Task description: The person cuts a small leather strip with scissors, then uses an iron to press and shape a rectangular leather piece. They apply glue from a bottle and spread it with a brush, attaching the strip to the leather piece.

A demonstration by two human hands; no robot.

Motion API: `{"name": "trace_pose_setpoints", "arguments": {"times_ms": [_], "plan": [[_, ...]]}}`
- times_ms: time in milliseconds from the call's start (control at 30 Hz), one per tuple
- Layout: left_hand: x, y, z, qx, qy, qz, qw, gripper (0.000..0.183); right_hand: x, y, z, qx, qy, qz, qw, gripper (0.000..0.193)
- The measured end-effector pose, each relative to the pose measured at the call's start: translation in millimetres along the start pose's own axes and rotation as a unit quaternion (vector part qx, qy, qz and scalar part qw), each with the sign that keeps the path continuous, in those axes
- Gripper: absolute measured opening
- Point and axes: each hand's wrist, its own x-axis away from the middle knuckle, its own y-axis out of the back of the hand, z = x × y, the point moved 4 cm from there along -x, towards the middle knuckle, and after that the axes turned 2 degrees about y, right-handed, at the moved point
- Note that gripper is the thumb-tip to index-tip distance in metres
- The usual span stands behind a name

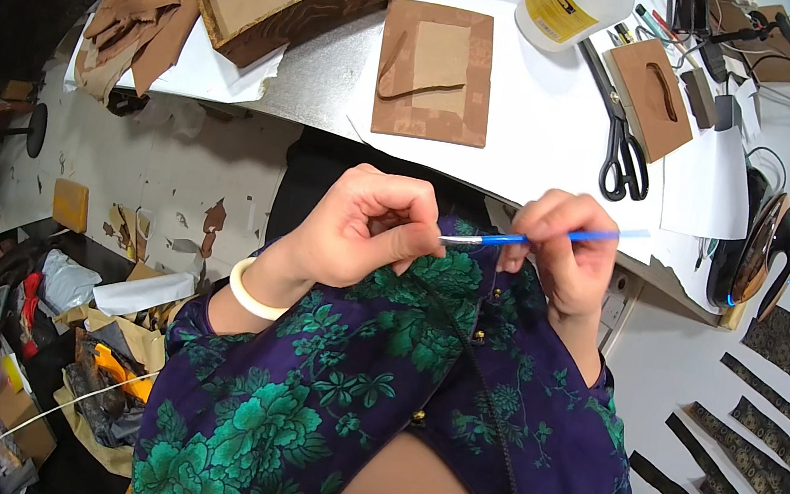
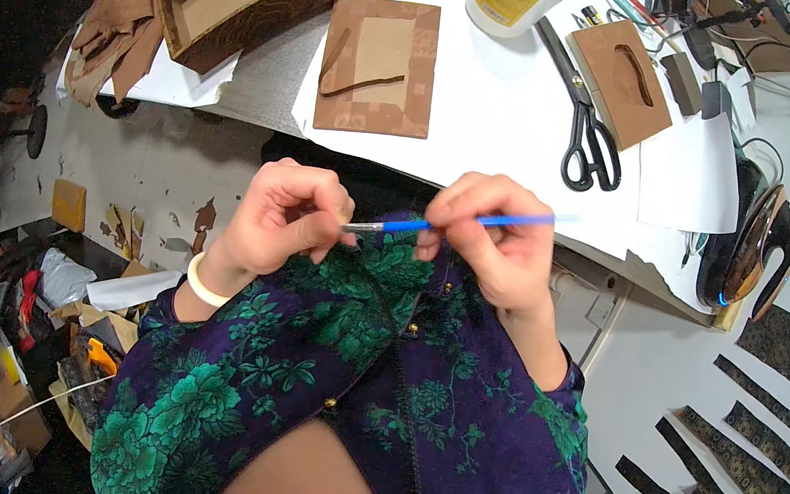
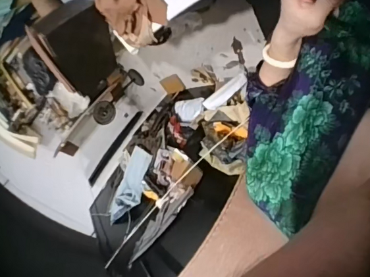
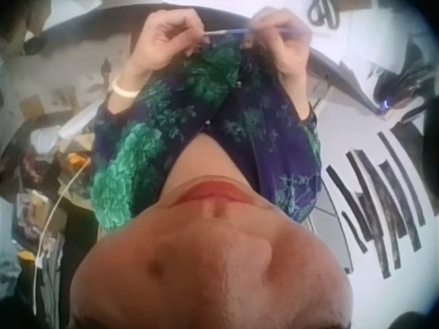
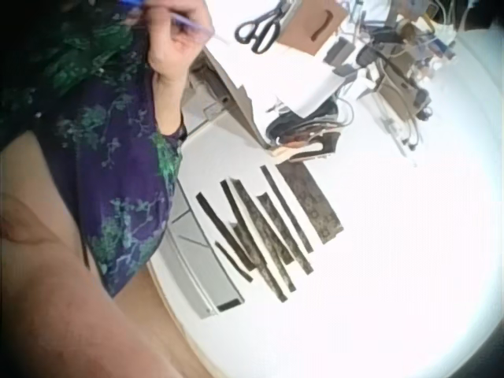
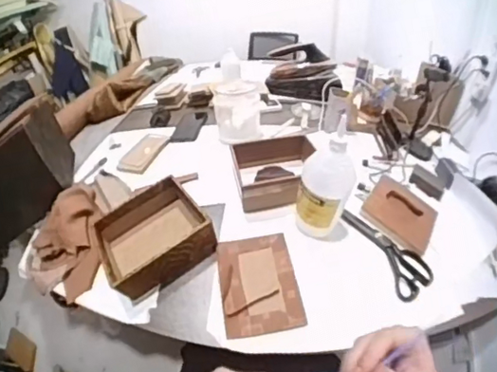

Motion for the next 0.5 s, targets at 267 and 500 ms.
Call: {"name": "trace_pose_setpoints", "arguments": {"times_ms": [267, 500], "plan": [[-6.9, 42.1, -10.9, -0.354, -0.116, -0.327, 0.869, 0.023, -53.5, 23.9, -4.3, 0.112, 0.078, -0.086, 0.987, 0.014], [-33.0, 53.3, -0.4, -0.494, -0.100, -0.401, 0.765, 0.015, -70.4, 30.7, -42.2, 0.167, 0.034, -0.130, 0.977, 0.013]]}}
